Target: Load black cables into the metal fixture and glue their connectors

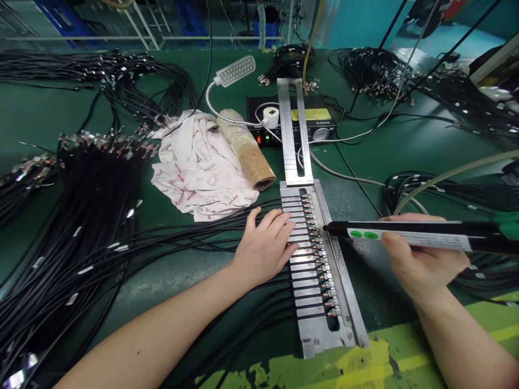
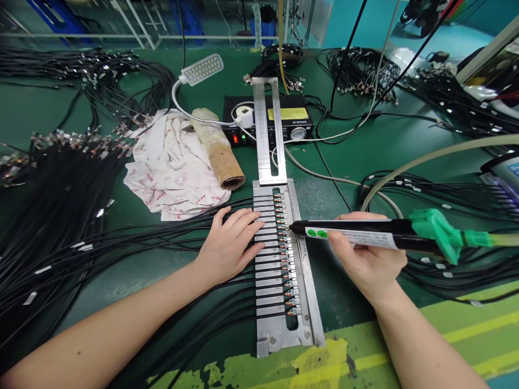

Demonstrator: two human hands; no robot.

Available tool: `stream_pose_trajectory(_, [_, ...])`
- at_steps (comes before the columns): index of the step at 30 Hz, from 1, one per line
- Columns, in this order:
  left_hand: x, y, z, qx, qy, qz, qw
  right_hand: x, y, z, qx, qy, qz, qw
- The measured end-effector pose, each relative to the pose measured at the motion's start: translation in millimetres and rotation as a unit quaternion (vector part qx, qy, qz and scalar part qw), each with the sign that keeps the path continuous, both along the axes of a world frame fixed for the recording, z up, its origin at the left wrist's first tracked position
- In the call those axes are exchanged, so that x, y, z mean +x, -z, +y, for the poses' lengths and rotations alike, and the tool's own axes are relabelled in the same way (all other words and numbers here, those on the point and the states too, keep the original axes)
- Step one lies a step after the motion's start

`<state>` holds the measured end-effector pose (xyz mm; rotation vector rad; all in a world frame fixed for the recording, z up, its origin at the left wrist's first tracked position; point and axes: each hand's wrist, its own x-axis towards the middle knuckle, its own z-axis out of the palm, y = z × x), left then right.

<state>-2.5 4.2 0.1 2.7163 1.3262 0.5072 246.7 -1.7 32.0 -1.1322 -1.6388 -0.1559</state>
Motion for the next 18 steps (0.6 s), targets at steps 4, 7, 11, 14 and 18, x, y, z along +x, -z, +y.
stream_pose_trajectory(4, [0.6, -0.5, 0.3, 0.004, 0.001, -0.003, 1.0, 0.0, -0.8, 0.2, -0.001, -0.003, -0.002, 1.0])
stream_pose_trajectory(7, [0.8, -0.7, 0.4, 0.009, 0.001, -0.007, 1.0, 0.3, 0.1, 0.3, 0.004, -0.006, 0.001, 1.0])
stream_pose_trajectory(11, [0.5, -0.5, 0.5, 0.011, 0.002, -0.009, 1.0, 1.2, 0.9, -0.4, 0.0, -0.009, 0.007, 1.0])
stream_pose_trajectory(14, [0.3, -0.4, 0.6, 0.008, 0.002, -0.007, 1.0, 1.8, 0.9, -0.9, -0.001, -0.016, 0.01, 1.0])
stream_pose_trajectory(18, [0.4, -0.3, 0.5, 0.005, 0.001, 0.0, 1.0, 1.8, 0.9, -0.7, 0.0, -0.026, 0.018, 1.0])
